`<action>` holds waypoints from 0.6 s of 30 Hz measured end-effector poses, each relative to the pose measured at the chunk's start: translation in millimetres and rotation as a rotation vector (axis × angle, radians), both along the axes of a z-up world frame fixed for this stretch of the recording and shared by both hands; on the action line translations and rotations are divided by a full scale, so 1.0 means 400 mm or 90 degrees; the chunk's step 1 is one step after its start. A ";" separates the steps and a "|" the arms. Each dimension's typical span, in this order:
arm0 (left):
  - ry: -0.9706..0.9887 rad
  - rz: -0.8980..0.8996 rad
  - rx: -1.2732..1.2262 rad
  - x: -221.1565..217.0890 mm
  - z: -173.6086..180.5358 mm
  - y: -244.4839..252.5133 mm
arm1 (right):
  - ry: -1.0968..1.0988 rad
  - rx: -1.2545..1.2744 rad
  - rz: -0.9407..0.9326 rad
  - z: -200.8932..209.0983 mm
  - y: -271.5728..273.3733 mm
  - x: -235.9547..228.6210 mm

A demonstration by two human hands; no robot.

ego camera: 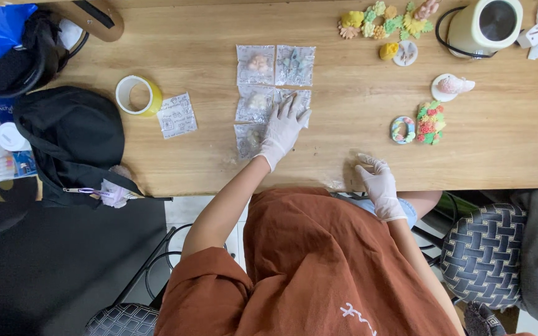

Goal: The recorder is sorting and organizing small craft ornaments and supply bags on a wooden desk.

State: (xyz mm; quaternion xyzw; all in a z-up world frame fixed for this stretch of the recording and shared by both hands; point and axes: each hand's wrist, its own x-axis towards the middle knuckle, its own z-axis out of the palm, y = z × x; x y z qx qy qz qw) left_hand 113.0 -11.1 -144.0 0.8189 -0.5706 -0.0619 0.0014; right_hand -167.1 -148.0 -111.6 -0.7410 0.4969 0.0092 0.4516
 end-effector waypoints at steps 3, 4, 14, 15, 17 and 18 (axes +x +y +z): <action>-0.002 0.022 -0.089 0.000 -0.089 0.002 | -0.019 0.025 -0.013 -0.022 -0.001 -0.009; -0.003 0.024 -0.089 -0.001 -0.080 0.002 | -0.019 0.026 -0.012 -0.026 0.002 -0.011; -0.004 0.024 -0.086 -0.055 0.013 0.018 | -0.069 0.062 -0.024 0.012 0.009 0.009; -0.036 0.015 -0.090 -0.077 0.023 0.031 | -0.055 0.054 -0.028 0.023 0.011 0.012; 0.043 0.061 -0.091 -0.111 0.106 0.096 | -0.054 0.052 -0.028 -0.011 0.003 -0.006; 0.124 0.102 -0.094 -0.127 0.147 0.127 | -0.051 0.050 -0.034 -0.029 -0.002 -0.013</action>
